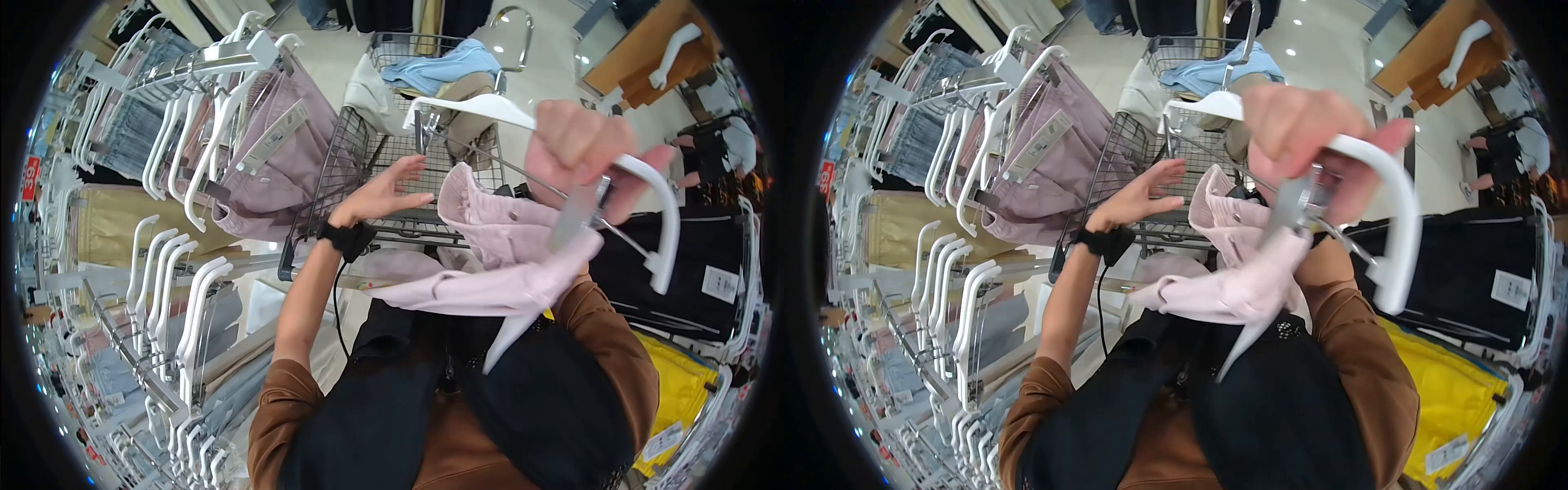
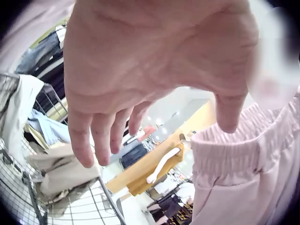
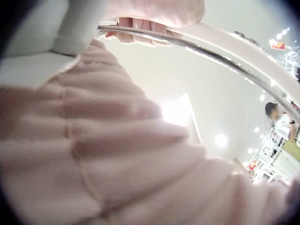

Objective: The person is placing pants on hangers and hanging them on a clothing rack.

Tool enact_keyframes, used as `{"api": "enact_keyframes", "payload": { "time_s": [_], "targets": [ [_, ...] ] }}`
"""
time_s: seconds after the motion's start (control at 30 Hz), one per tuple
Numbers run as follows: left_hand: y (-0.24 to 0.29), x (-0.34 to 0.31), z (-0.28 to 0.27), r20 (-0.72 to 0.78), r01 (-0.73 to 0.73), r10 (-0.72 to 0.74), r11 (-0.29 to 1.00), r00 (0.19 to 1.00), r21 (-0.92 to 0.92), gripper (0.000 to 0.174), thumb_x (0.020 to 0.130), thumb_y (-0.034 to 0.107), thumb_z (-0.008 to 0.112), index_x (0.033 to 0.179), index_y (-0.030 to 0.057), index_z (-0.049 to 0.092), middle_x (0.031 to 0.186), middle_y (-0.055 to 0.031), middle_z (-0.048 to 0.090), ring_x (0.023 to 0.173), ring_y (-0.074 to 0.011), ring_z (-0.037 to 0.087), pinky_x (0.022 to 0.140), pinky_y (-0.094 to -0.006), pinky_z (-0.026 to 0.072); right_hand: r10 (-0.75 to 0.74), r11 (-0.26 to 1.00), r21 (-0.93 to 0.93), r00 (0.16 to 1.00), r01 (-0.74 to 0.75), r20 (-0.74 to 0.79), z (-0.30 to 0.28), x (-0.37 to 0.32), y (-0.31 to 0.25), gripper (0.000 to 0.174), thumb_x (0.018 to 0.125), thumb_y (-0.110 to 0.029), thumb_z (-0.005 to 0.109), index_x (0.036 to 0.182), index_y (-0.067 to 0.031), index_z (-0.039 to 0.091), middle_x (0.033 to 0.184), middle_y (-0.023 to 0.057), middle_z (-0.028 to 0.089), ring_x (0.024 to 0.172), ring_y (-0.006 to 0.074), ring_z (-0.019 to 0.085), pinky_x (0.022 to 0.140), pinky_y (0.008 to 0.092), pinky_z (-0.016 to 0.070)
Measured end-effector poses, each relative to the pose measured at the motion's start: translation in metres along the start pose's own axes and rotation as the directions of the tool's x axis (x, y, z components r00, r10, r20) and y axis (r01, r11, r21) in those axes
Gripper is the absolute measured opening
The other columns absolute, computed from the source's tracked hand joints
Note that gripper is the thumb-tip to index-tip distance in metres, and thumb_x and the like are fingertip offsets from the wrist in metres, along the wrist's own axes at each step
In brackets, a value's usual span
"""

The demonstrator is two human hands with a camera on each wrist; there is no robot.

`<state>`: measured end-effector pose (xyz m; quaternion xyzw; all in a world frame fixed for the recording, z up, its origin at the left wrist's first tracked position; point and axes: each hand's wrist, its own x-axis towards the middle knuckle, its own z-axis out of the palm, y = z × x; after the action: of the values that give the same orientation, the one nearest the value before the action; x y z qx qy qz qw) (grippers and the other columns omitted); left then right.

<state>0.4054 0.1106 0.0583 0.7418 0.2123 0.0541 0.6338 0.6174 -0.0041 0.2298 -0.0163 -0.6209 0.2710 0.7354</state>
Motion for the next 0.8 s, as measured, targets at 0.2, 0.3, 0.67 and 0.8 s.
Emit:
{"api": "enact_keyframes", "payload": {
  "time_s": [0.2, 0.3, 0.67, 0.8],
  "targets": [
    [0.036, 0.047, 0.044, 0.304, -0.147, 0.344, 0.841, 0.888, -0.521, 0.097, 0.079, 0.031, 0.079, 0.151, 0.008, 0.019, 0.149, -0.0158, 0.035, 0.135, -0.0268, 0.038, 0.111, -0.0409, 0.0336, -0.152, 0.983, -0.123, 0.981, 0.137, -0.124, 0.033, 0.017, -0.063, 0.044, 0.102, -0.036, 0.038, 0.064, -0.016, 0.044, 0.052, -0.0055, 0.038, 0.047, 0.0079, 0.028, 0.051, 0.0243, 0.0233],
    [0.066, 0.033, 0.069, 0.397, -0.076, 0.458, 0.726, 0.795, -0.683, 0.115, 0.066, 0.027, 0.089, 0.153, 0.0097, 0.015, 0.149, -0.0177, 0.035, 0.133, -0.0254, 0.041, 0.11, -0.0395, 0.0356, -0.297, 0.955, -0.081, 0.931, 0.286, -0.212, 0.033, 0.026, -0.09, 0.041, 0.092, -0.027, 0.05, 0.053, -0.0173, 0.044, 0.046, -0.0064, 0.034, 0.044, 0.008, 0.026, 0.048, 0.024, 0.021],
    [0.099, -0.048, 0.127, 0.152, -0.794, 0.779, 0.592, 0.608, 0.141, 0.075, 0.069, 0.008, 0.084, 0.131, 0.0054, 0.043, 0.122, -0.0232, 0.059, 0.108, -0.0304, 0.062, 0.087, -0.0377, 0.0524, -0.413, 0.901, -0.312, 0.812, 0.3, -0.411, 0.018, -0.021, -0.205, 0.03, 0.073, -0.025, 0.062, 0.049, -0.0164, 0.046, 0.044, -0.0066, 0.032, 0.042, 0.0076, 0.026, 0.047, 0.0239, 0.0207],
    [0.115, -0.071, 0.134, 0.149, -0.713, 0.698, 0.693, 0.701, 0.108, 0.024, 0.073, 0.003, 0.076, 0.096, 0.0014, 0.068, 0.087, -0.013, 0.069, 0.08, -0.0267, 0.067, 0.069, -0.0338, 0.0514, -0.384, 0.916, -0.286, 0.821, 0.281, -0.423, 0.017, -0.035, -0.223, 0.027, 0.07, -0.025, 0.063, 0.049, -0.0155, 0.048, 0.044, -0.0064, 0.033, 0.043, 0.0076, 0.028, 0.047, 0.0244, 0.0222]
  ]
}}
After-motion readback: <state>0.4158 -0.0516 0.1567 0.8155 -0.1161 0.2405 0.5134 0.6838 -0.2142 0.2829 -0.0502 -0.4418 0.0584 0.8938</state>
